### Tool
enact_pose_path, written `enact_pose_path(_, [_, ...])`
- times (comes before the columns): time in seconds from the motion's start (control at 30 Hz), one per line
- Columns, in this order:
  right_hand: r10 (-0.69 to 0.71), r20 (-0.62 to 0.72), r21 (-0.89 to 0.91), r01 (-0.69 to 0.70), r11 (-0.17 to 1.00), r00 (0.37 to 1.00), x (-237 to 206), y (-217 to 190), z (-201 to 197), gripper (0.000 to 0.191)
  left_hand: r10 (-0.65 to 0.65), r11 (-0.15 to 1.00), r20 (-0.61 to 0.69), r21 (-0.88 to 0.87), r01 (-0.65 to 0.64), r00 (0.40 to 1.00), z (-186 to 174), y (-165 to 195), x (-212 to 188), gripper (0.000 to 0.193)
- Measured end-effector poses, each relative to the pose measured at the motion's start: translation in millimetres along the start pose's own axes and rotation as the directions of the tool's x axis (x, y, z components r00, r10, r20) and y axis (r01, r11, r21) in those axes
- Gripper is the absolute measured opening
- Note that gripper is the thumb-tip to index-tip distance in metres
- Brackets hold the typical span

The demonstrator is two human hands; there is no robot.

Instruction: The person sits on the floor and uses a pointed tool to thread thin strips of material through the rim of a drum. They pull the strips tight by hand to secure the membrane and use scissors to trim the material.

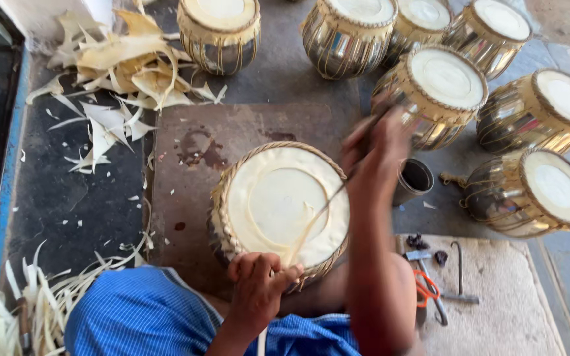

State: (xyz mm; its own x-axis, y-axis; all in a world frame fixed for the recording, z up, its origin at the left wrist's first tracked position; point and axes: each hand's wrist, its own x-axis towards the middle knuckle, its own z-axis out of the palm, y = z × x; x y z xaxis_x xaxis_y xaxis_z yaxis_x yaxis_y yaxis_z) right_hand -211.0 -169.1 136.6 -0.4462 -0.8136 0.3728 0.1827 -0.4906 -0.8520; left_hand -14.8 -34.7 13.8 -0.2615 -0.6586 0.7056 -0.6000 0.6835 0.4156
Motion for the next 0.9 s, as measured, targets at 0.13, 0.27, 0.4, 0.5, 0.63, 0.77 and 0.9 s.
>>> enact_pose_path(0.13, [-0.287,0.351,-0.743,0.452,0.494,0.891,4.6,-51.0,-62.4,0.018,0.016,0.999,0.014,-0.047,-0.015,1.000,-6.5,-4.6,7.5,0.026])
enact_pose_path(0.27, [0.649,0.616,-0.747,0.069,0.662,0.447,-105.4,-64.9,-113.3,0.019,0.010,0.997,0.063,-0.072,-0.005,0.998,-13.6,-10.7,4.2,0.032])
enact_pose_path(0.4, [0.672,0.728,-0.685,-0.100,0.721,-0.140,-203.8,-47.4,-115.8,0.014,-0.173,0.975,-0.014,-0.146,0.169,0.985,-22.2,-2.7,-30.2,0.046])
enact_pose_path(0.5, [0.741,0.650,-0.728,-0.145,0.671,0.167,-212.5,-45.2,-104.5,0.017,-0.458,0.872,0.032,-0.180,0.456,0.889,-23.9,7.9,-61.9,0.042])
enact_pose_path(0.63, [0.272,0.541,-0.780,0.354,0.516,0.796,-177.7,-23.8,-79.5,0.029,-0.666,0.558,0.491,-0.171,0.812,0.562,-17.8,18.5,-89.0,0.033])
enact_pose_path(0.77, [0.023,0.627,-0.724,0.571,0.386,0.779,-159.1,14.1,-64.6,0.021,-0.648,0.236,0.660,-0.300,0.924,0.380,-17.7,31.0,-101.7,0.029])
enact_pose_path(0.9, [0.153,0.357,-0.118,-0.118,0.986,0.921,-150.6,26.4,-72.3,0.021,-0.643,0.167,0.672,-0.345,0.924,0.367,-16.7,33.5,-91.7,0.027])
